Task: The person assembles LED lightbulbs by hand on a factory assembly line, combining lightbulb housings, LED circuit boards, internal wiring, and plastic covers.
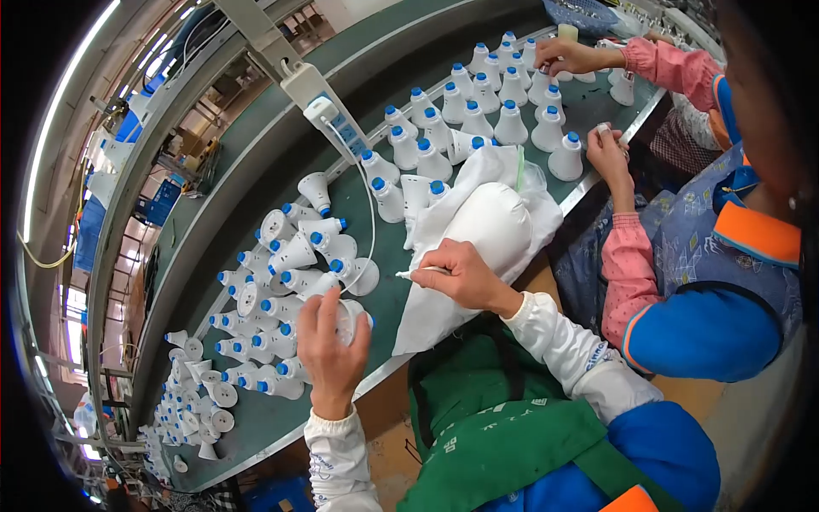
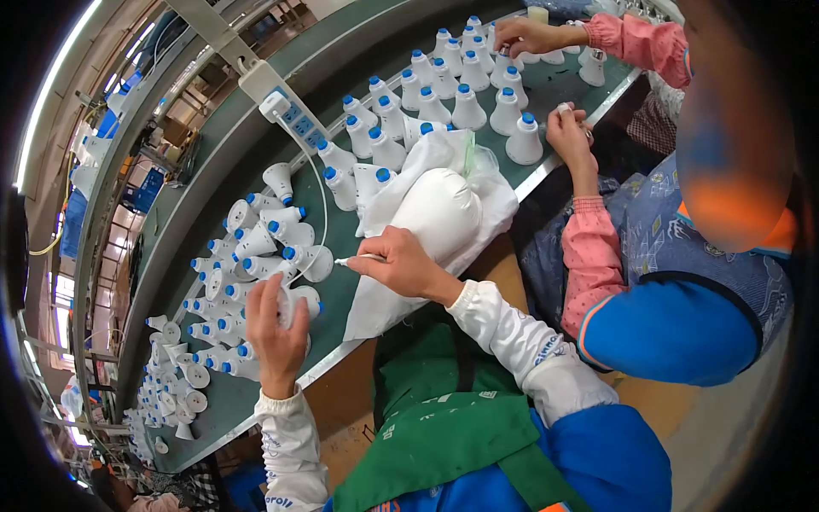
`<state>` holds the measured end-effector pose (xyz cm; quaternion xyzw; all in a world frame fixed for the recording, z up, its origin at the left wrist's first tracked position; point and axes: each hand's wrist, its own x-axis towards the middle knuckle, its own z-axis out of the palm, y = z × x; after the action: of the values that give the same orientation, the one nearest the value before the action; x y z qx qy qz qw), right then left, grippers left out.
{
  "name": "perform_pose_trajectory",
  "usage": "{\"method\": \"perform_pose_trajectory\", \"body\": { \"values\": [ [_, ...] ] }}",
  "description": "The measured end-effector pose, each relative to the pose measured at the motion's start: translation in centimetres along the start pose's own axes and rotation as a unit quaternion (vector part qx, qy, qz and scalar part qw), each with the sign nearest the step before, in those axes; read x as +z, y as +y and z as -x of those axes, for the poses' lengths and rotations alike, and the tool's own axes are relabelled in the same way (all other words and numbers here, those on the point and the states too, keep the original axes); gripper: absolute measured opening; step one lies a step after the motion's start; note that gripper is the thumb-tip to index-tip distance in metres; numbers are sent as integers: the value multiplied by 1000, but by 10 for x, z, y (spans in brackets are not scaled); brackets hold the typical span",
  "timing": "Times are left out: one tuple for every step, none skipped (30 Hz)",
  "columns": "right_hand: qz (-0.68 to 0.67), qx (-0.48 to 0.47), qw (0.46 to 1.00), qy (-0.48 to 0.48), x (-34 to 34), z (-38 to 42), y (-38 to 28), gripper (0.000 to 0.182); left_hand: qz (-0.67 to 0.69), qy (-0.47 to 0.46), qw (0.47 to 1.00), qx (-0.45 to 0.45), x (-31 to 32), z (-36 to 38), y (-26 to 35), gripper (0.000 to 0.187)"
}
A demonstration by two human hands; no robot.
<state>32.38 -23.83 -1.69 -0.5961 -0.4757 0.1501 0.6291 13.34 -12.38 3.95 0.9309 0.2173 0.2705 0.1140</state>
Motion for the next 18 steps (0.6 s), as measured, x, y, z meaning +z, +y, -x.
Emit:
{"method": "perform_pose_trajectory", "body": {
  "values": [
    [9,-21,1000,13,1,-1,1,25,6,38,999,-11,-2,-2,2,43],
    [15,-45,999,24,3,-4,2,25,4,45,999,-12,3,1,0,43],
    [-12,-22,1000,15,3,-3,1,24,-10,14,1000,12,10,5,-1,43],
    [-14,-29,999,16,1,-7,0,24,-24,-17,999,39,14,5,-5,43],
    [-7,-4,1000,-11,-3,-7,-1,20,-38,11,998,47,12,7,-10,42],
    [-3,31,999,-39,-3,-1,-1,16,-37,3,998,46,5,8,-5,42],
    [21,15,999,-27,-3,0,0,16,-29,41,998,33,-2,5,3,43],
    [23,18,999,-29,-2,1,2,16,-21,85,996,21,-6,4,7,44],
    [29,12,999,-29,-2,1,3,16,-20,66,997,28,1,8,4,44],
    [34,5,999,-28,-2,0,2,16,-21,70,997,27,6,13,0,44],
    [33,1,999,-30,-1,-1,1,16,-22,33,999,17,10,17,-4,44],
    [31,2,999,-30,-2,-3,1,16,-24,-3,1000,11,11,15,-6,44],
    [28,7,999,-30,-2,0,1,16,-28,38,999,24,6,15,-5,42],
    [26,3,999,-28,-1,1,1,16,-32,40,998,26,5,18,-4,42],
    [22,-11,1000,-9,-1,0,0,18,151,76,983,-77,4,22,-3,40],
    [18,-26,999,9,0,-1,-2,20,328,108,922,-175,1,28,-5,38],
    [18,-36,999,23,2,-1,-2,20,384,111,901,-166,10,36,-21,36],
    [15,-43,999,23,0,-5,-3,20,493,95,824,-263,5,36,-5,36]
  ]
}}
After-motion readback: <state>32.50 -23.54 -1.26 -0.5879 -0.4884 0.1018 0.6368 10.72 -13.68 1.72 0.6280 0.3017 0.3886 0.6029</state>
